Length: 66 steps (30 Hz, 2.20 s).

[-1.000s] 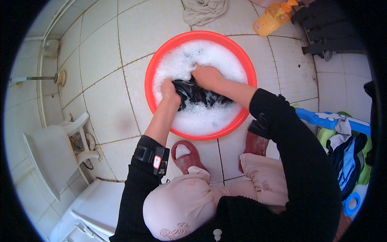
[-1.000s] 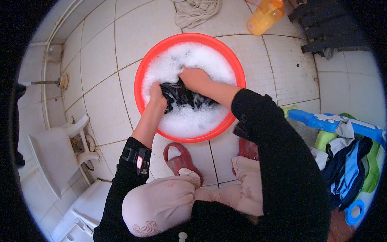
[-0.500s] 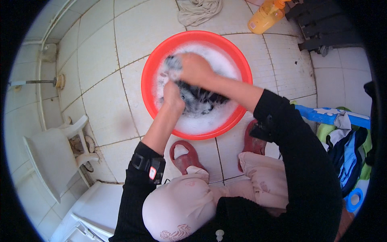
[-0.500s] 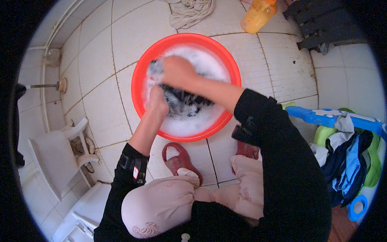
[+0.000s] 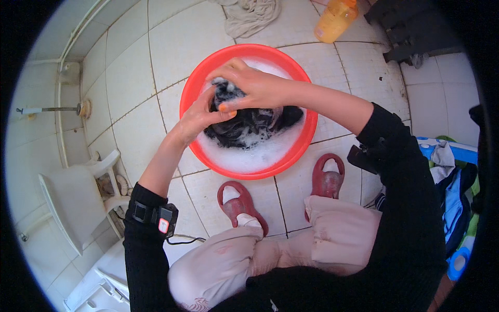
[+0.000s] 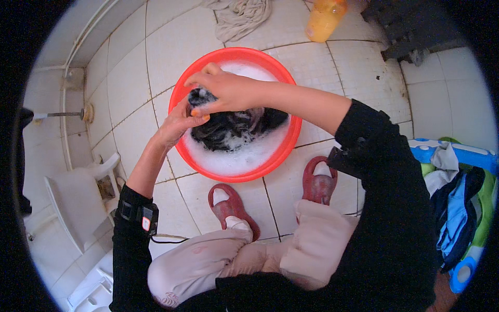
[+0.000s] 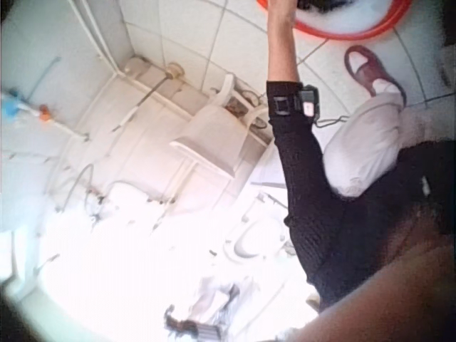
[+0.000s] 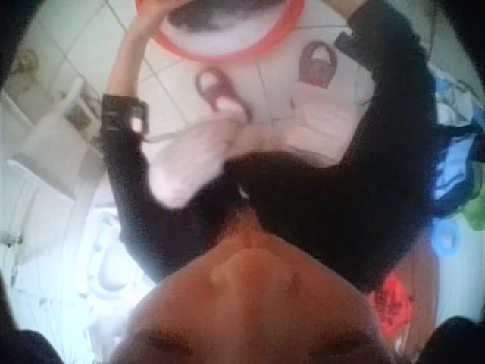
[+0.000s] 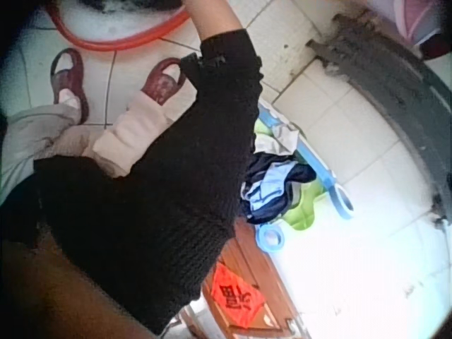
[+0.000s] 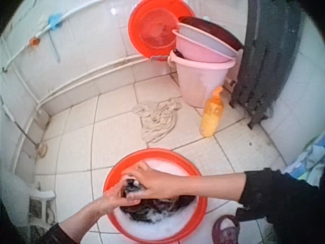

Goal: The person hand-washes a dark garment in a red basin filled with soapy water. They repeatedly submerge, agitate, and wring the fabric, then lift it from the basin.

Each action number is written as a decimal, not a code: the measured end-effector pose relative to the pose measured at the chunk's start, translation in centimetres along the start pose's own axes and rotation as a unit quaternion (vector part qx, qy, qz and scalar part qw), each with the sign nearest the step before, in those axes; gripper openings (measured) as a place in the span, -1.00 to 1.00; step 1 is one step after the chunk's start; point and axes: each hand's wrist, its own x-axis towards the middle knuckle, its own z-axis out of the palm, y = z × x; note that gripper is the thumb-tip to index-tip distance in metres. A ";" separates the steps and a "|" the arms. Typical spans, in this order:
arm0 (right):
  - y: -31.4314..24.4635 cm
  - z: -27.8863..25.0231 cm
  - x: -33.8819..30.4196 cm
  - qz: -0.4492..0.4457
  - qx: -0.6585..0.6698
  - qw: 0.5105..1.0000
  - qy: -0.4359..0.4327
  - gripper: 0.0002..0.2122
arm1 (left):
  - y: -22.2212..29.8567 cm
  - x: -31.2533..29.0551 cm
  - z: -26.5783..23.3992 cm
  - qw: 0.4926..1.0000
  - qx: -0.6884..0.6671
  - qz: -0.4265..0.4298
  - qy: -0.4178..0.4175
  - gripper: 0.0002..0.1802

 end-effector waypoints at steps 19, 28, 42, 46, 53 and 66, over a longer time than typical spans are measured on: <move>5.9 -1.3 -6.2 0.404 0.526 0.743 -0.087 -0.32 | -2.6 -5.6 2.6 0.914 -0.351 0.112 0.171 -0.46; 7.2 0.9 -2.6 0.227 0.180 0.950 0.112 -0.53 | -8.5 1.2 2.7 0.951 -0.021 -0.007 0.309 -0.43; 6.2 5.6 1.8 0.300 -0.168 0.939 -0.003 -0.68 | -10.3 7.2 0.9 0.874 -0.341 -0.134 0.319 -0.52; 0.9 7.1 -1.6 0.097 -0.104 0.978 0.150 -0.71 | -9.9 6.4 2.4 0.815 -0.538 0.025 0.213 -0.54; -0.1 8.3 -0.8 0.083 -0.072 0.979 0.173 -0.71 | -9.4 5.7 4.8 0.862 -0.433 0.058 0.257 -0.42; 6.8 8.3 -0.9 0.236 -0.270 0.934 -0.010 -0.70 | -12.3 7.1 2.0 0.869 -0.228 -0.149 0.414 -0.45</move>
